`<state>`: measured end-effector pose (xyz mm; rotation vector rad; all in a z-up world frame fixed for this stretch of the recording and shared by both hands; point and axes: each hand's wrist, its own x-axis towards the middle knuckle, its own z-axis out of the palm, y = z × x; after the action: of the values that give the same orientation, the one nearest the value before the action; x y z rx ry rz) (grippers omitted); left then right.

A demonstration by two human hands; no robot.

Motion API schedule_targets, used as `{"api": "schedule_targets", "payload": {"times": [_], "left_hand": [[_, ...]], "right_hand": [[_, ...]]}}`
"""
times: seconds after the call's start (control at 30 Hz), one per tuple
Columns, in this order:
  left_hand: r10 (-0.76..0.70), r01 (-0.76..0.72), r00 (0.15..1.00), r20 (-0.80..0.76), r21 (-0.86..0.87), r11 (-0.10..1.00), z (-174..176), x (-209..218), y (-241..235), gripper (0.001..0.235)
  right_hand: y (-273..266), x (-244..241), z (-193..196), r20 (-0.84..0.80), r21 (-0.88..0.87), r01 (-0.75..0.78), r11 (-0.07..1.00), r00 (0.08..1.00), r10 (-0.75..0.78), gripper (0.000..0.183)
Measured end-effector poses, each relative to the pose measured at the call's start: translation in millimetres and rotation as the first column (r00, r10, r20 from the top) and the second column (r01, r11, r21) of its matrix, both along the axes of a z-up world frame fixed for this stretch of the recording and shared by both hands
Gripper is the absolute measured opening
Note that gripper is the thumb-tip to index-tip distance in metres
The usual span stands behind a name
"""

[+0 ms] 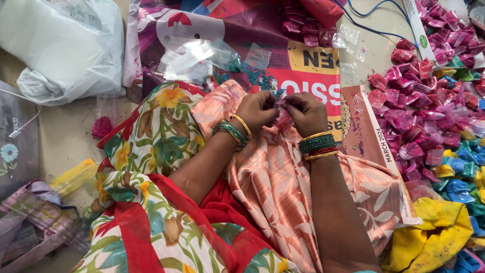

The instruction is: The person manually packages small pink and blue decorative items into plastic bags.

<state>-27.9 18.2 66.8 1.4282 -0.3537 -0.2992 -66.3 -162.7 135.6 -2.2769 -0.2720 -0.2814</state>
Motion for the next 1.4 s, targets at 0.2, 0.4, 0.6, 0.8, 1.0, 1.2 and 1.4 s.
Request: {"api": "schedule_targets", "payload": {"times": [0.2, 0.4, 0.6, 0.8, 1.0, 1.2, 1.4], "left_hand": [[0.08, -0.103, 0.992, 0.096, 0.262, 0.96, 11.1, -4.8, 0.1, 0.011], [-0.198, -0.034, 0.857, -0.477, -0.435, 0.9, -62.2, 27.0, -4.9, 0.012], [-0.227, -0.102, 0.784, -0.578, -0.48, 0.871, -28.7, 17.2, 1.8, 0.014], [-0.343, -0.035, 0.792, -0.506, -0.598, 0.801, -33.0, 16.0, -4.1, 0.01], [-0.274, 0.053, 0.889, -0.367, -0.511, 0.858, -36.6, 14.7, -7.0, 0.01], [-0.145, 0.099, 0.977, -0.158, -0.272, 0.957, -8.9, 5.3, -3.2, 0.015], [-0.147, 0.152, 0.988, -0.049, 0.144, 0.978, 17.6, 31.5, -4.1, 0.022]], "right_hand": [[3.4, -1.6, 3.1, -0.005, -0.106, 0.003, 0.994, 1.0, -0.003, 0.016], [11.8, -1.4, 7.7, 0.04, -0.102, 0.055, 0.993, 0.998, -0.051, 0.018], [-7.3, 8.9, -24.9, -0.282, 0.269, 0.075, 0.96, 0.959, 0.004, 0.02], [-9.8, 11.9, -39.5, -0.468, 0.601, 0.102, 0.792, 0.849, 0.246, 0.019], [7.8, 0.7, 11.4, -0.465, 0.671, 0.179, 0.719, 0.858, 0.22, 0.036], [-16.3, 10.0, -22.7, -0.405, 0.651, 0.06, 0.757, 0.871, 0.279, 0.037], [-8.3, 14.3, -21.2, 0.008, 0.176, -0.013, 0.984, 1.0, 0.012, 0.014]]}}
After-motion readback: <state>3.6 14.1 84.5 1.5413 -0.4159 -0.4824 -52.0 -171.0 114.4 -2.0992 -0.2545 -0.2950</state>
